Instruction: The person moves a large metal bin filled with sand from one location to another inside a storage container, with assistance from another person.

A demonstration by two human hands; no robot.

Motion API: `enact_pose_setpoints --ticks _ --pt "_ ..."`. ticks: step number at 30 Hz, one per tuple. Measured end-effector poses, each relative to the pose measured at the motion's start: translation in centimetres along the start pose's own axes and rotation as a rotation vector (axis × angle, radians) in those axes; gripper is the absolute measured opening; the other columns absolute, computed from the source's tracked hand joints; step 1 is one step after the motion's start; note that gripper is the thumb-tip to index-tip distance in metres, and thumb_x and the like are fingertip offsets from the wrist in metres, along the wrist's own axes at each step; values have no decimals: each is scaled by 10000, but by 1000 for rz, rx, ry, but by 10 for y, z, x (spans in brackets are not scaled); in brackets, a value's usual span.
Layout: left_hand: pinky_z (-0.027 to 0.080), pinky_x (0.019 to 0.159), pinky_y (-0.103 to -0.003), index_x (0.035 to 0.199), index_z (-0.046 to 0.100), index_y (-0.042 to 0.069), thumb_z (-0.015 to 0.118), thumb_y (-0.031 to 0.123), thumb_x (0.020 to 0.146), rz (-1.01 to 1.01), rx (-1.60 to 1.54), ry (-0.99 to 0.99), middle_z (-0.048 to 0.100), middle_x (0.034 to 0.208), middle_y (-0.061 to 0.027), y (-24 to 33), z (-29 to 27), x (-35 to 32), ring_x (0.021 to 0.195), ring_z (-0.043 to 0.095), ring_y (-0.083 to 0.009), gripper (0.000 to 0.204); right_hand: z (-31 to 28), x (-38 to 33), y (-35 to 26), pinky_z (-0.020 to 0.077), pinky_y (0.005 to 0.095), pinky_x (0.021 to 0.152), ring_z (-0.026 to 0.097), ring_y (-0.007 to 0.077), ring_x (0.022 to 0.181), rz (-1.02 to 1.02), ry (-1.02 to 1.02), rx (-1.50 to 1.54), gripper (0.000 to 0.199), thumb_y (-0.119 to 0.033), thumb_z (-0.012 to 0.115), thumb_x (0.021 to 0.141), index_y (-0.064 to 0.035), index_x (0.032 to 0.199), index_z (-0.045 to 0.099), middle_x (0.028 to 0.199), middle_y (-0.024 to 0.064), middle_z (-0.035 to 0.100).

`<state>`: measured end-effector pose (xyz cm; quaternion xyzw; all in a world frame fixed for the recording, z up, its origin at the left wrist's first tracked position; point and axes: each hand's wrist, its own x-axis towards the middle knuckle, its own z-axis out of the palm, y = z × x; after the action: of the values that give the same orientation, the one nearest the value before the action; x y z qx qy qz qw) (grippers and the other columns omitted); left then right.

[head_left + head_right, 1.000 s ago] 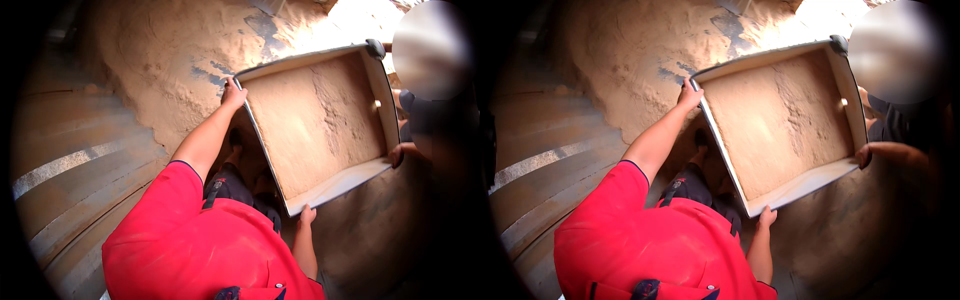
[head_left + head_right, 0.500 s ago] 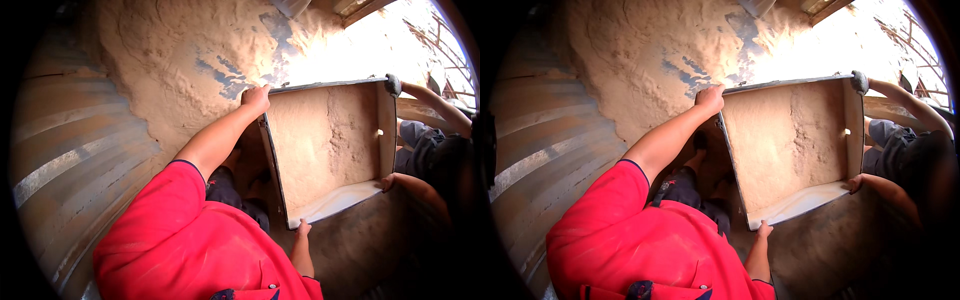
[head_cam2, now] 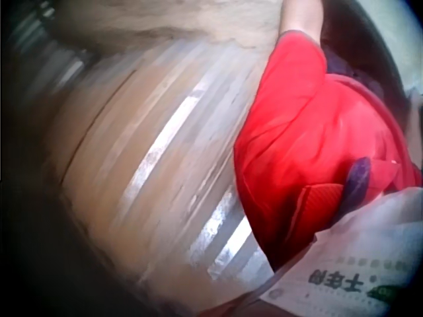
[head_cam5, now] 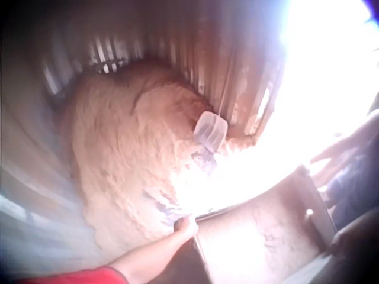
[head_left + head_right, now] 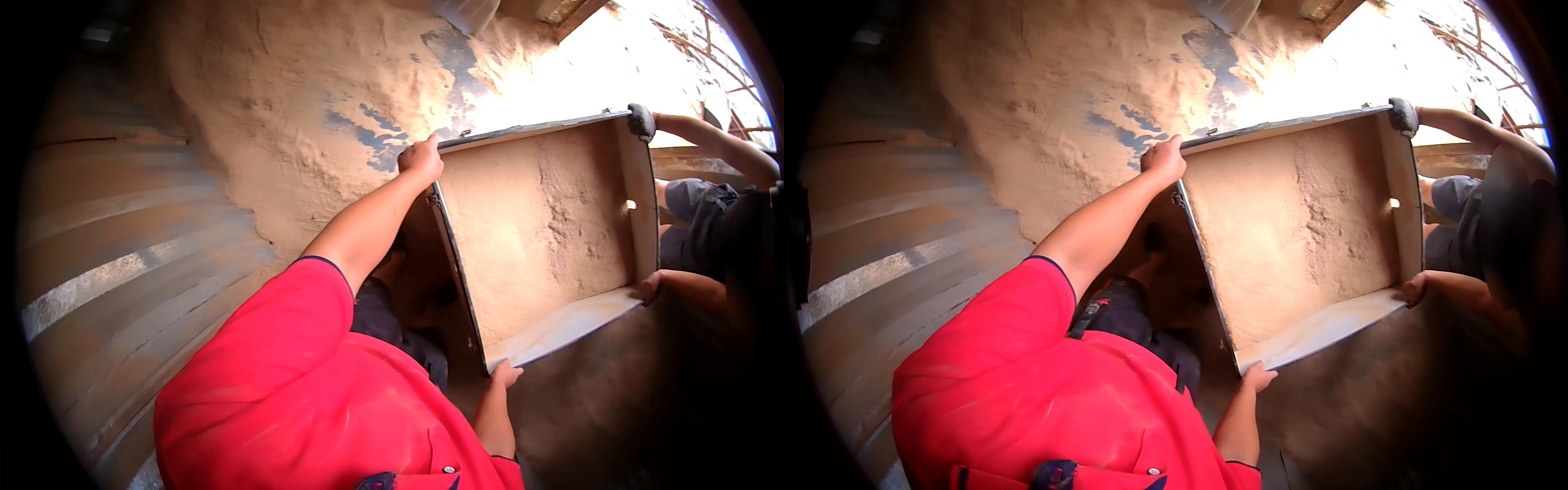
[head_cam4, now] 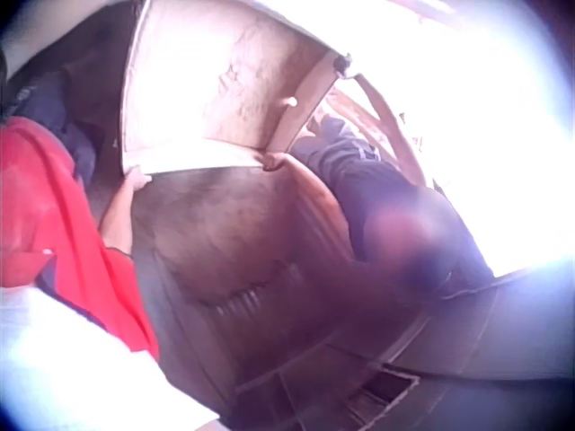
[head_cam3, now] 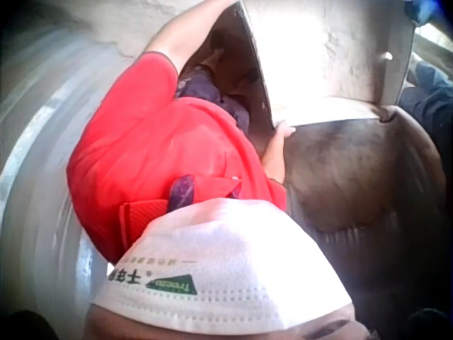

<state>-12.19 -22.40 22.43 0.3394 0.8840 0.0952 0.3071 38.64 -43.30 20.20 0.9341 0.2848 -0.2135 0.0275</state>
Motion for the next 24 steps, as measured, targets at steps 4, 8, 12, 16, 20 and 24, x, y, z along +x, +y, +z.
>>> enact_pose_setpoints --ticks 4,8,12,16,20,24 --pt "467 809 -459 1054 530 125 466 97 771 23 -28 61 620 989 -204 1 12 -5 964 581 -390 292 10 0 11 427 495 854 541 451 1003 -13 178 0 524 -392 501 891 55 1163 468 1061 293 577" --pt "467 821 -453 1077 544 131 445 125 778 40 -127 64 611 990 -237 -3 22 -2 966 570 -417 314 11 3 13 430 502 837 542 465 979 -71 200 72 520 -391 487 905 84 1118 494 1026 309 580" --pt "464 820 -455 1055 542 102 438 139 778 165 -88 146 611 977 -241 -9 30 -4 940 572 -414 298 10 21 24 432 481 848 539 463 996 -173 201 151 594 -385 477 917 150 1173 448 1052 343 559" --pt "444 751 -493 993 504 78 446 149 760 197 -104 182 601 881 -261 -13 38 -4 861 559 -450 251 11 28 28 433 472 849 538 464 997 -201 190 188 618 -386 488 913 167 1183 436 1054 352 553" --pt "453 782 -486 1011 508 85 442 138 759 154 -74 205 598 922 -273 -11 34 -5 901 558 -451 266 2 14 14 434 480 835 544 468 978 -178 167 193 590 -375 495 910 158 1160 457 1031 351 561" --pt "466 778 -487 1108 490 115 422 152 811 12 -36 177 617 917 -250 -11 34 -10 887 580 -438 307 9 16 24 440 485 825 550 472 956 -211 176 212 543 -349 519 900 142 1129 484 1002 345 572"
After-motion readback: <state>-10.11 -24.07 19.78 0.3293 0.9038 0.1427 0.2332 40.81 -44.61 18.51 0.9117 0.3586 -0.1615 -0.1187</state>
